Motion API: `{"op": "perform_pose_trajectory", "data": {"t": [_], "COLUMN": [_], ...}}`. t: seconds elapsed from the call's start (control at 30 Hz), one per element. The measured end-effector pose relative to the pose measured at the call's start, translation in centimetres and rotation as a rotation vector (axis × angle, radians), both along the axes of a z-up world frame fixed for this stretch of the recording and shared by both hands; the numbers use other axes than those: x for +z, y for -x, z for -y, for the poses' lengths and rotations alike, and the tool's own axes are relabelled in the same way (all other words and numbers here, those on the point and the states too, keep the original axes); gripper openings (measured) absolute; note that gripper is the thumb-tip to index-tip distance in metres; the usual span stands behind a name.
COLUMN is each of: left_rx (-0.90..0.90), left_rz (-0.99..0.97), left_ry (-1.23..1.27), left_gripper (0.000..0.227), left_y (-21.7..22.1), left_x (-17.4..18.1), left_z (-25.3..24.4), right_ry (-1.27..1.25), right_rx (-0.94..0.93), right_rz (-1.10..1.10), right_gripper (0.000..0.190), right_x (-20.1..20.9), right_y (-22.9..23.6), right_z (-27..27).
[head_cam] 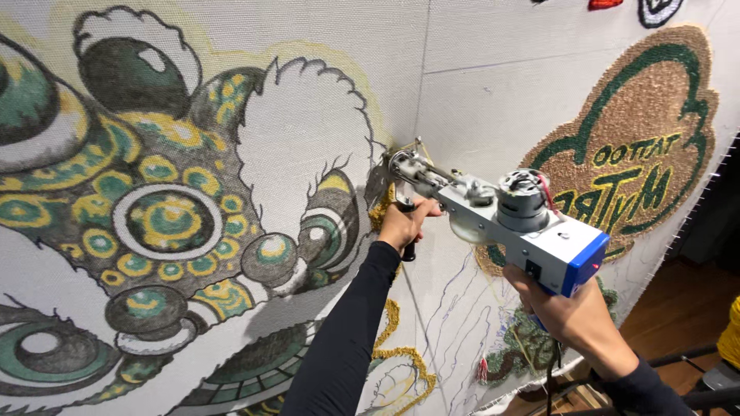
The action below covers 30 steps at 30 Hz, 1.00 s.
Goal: The person uses a tufting gun to apply yellow yarn onto a large vertical canvas featuring a lion head and other graphic designs.
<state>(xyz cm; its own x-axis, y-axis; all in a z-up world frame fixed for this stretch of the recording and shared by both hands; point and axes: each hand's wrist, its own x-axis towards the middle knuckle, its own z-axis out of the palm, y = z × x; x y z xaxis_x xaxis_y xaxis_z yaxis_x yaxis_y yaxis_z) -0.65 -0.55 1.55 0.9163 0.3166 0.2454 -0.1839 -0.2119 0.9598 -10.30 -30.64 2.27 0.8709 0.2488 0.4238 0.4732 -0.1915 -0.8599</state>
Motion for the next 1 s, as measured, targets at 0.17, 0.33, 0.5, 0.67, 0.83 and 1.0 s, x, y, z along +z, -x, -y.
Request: {"op": "perform_pose_trajectory", "data": {"t": [0.17, 0.33, 0.5, 0.67, 0.83, 1.0], "left_rx": [-0.052, -0.030, -0.071, -0.064, 0.035, -0.024], "left_rz": [0.054, 0.106, 0.126, 0.090, 0.022, 0.075], "left_ry": [0.028, 0.084, 0.086, 0.124, 0.045, 0.080], "left_gripper": [0.025, 0.021, 0.026, 0.026, 0.028, 0.030], "left_y": [0.0, -0.6, 0.5, 0.3, 0.3, 0.3], "left_x": [0.0, -0.1, 0.4, 0.5, 0.7, 0.7], "left_z": [-0.2, -0.2, -0.8, -1.0, -1.2, -1.2], "right_ry": [0.079, 0.135, 0.012, -0.399, -0.499, -0.370], "right_rx": [0.152, 0.178, 0.098, 0.161, 0.169, 0.134], "right_rz": [0.510, 0.406, 0.277, -0.241, -0.435, -0.222], "right_gripper": [0.036, 0.041, 0.031, 0.024, 0.029, 0.025], "right_x": [3.9, 4.7, 0.2, 0.0, 1.5, 1.4], "right_y": [1.2, 1.4, -0.6, 1.3, 2.9, 2.7], "right_z": [0.4, 0.6, -0.1, -1.7, -2.3, -1.9]}}
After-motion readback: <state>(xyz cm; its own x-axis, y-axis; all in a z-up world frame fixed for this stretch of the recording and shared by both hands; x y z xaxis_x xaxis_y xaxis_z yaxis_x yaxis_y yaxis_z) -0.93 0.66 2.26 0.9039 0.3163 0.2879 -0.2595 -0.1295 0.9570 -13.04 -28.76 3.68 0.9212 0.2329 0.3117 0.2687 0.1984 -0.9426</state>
